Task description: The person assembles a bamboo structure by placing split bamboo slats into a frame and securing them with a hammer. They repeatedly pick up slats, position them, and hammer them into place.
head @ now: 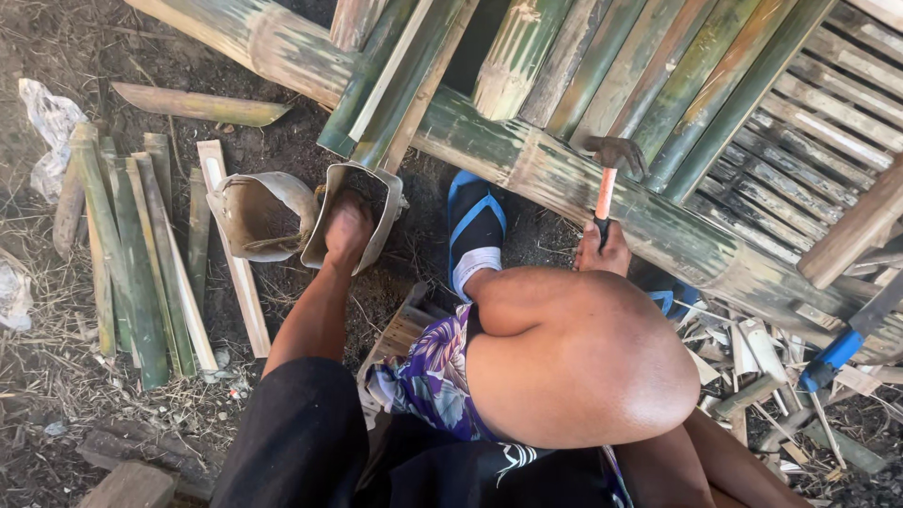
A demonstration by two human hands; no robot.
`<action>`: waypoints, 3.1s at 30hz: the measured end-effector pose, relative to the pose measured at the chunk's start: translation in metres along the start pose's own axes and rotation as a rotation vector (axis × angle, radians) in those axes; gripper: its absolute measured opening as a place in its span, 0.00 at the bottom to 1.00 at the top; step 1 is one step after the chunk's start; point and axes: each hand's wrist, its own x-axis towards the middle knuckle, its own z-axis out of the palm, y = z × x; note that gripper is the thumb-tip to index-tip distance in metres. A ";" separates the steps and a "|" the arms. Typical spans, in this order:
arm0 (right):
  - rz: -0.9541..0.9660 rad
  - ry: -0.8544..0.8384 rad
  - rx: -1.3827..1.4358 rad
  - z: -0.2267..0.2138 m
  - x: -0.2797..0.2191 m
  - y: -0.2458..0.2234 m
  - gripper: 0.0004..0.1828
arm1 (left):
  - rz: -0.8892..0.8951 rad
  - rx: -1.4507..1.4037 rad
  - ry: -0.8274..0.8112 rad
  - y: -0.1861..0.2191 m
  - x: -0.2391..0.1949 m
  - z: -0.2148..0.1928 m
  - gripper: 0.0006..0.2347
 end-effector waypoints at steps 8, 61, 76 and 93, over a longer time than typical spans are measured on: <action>-0.009 -0.020 0.080 -0.028 0.018 0.015 0.13 | 0.063 -0.437 0.093 0.112 -0.052 -0.113 0.03; -0.422 0.541 0.140 -0.169 0.238 -0.076 0.10 | 0.515 -0.028 -0.293 0.716 0.195 0.099 0.19; -0.134 0.366 -0.202 -0.161 0.291 -0.035 0.12 | 0.548 0.022 -0.238 0.711 0.194 0.102 0.18; -0.356 0.433 -0.203 -0.115 0.187 -0.085 0.15 | 0.658 -0.482 -0.369 0.518 0.153 0.022 0.08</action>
